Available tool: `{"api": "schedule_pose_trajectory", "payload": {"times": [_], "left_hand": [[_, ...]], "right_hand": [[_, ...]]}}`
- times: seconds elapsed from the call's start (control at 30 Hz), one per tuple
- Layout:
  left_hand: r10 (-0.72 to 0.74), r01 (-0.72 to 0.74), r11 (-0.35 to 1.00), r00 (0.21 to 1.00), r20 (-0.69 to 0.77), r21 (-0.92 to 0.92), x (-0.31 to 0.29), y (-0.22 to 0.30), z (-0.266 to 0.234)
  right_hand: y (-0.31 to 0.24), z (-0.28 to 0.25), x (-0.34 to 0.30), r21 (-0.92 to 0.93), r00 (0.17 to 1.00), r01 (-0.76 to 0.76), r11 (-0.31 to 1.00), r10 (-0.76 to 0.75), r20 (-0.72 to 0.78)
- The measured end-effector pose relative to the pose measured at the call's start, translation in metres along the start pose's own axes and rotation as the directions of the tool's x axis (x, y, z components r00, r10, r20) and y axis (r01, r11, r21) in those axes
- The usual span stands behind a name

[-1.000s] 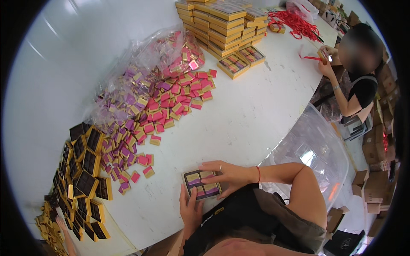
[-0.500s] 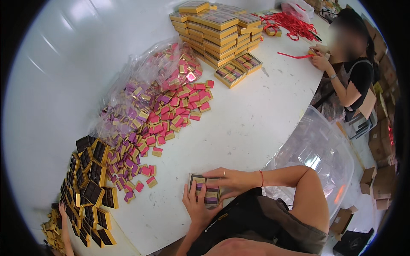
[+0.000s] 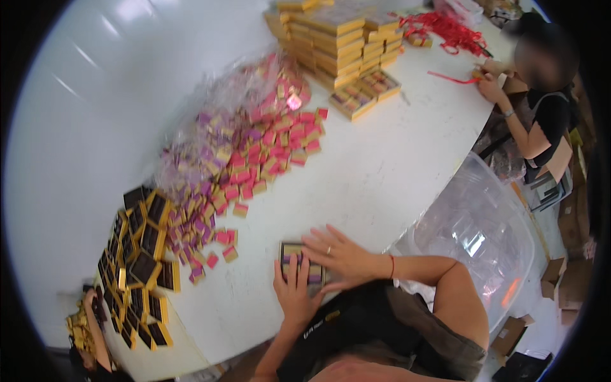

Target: The person assembles small rectangular cosmetic palettes by placing four individually wrapped colored blocks into each compartment of a black tray. They repeatedly pick up the blocks, arrange them, and move the completed palettes to a stack on the right side of the table.

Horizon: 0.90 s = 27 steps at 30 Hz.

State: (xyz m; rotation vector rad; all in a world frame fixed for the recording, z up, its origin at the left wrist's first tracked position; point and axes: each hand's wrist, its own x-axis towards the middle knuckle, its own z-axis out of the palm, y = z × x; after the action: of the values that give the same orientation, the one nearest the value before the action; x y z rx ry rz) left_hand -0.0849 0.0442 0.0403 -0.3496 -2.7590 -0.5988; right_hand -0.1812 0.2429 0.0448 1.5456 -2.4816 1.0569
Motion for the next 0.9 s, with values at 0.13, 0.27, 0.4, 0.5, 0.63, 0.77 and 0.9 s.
{"api": "schedule_pose_trajectory", "payload": {"times": [0.13,0.27,0.4,0.5,0.63,0.77,0.9], "left_hand": [[-0.028,0.027,0.999,0.999,-0.043,-0.033,0.004,0.001,0.012],[-0.065,0.057,0.994,0.995,-0.082,-0.091,0.004,0.004,0.01],[-0.057,0.026,0.979,0.987,-0.148,-0.203,-0.006,-0.005,0.013],[-0.051,0.05,0.913,0.999,0.009,-0.405,-0.009,-0.016,-0.006],[-0.159,0.133,0.961,0.983,-0.09,-0.243,-0.002,-0.068,-0.056],[-0.265,0.39,0.897,0.85,-0.455,0.206,-0.004,-0.216,-0.116],[-0.316,0.626,0.587,0.761,-0.566,0.514,-0.023,-0.318,-0.164]], "right_hand": [[0.019,0.0,-0.001,0.194,1.0,-0.011,0.981,0.015,-0.019],[0.004,-0.019,0.006,0.206,0.919,-0.086,0.975,0.157,-0.361],[0.001,-0.001,0.007,0.057,0.974,0.035,0.998,-0.021,-0.225],[0.006,0.007,0.016,0.035,1.0,0.001,0.999,-0.002,0.029],[0.028,-0.009,0.012,0.007,0.966,-0.143,0.99,0.141,-0.218],[0.131,-0.09,0.004,-0.259,0.748,-0.417,0.871,0.167,-0.643],[0.243,-0.174,0.038,-0.324,0.459,-0.674,0.664,0.033,-0.888]]}}
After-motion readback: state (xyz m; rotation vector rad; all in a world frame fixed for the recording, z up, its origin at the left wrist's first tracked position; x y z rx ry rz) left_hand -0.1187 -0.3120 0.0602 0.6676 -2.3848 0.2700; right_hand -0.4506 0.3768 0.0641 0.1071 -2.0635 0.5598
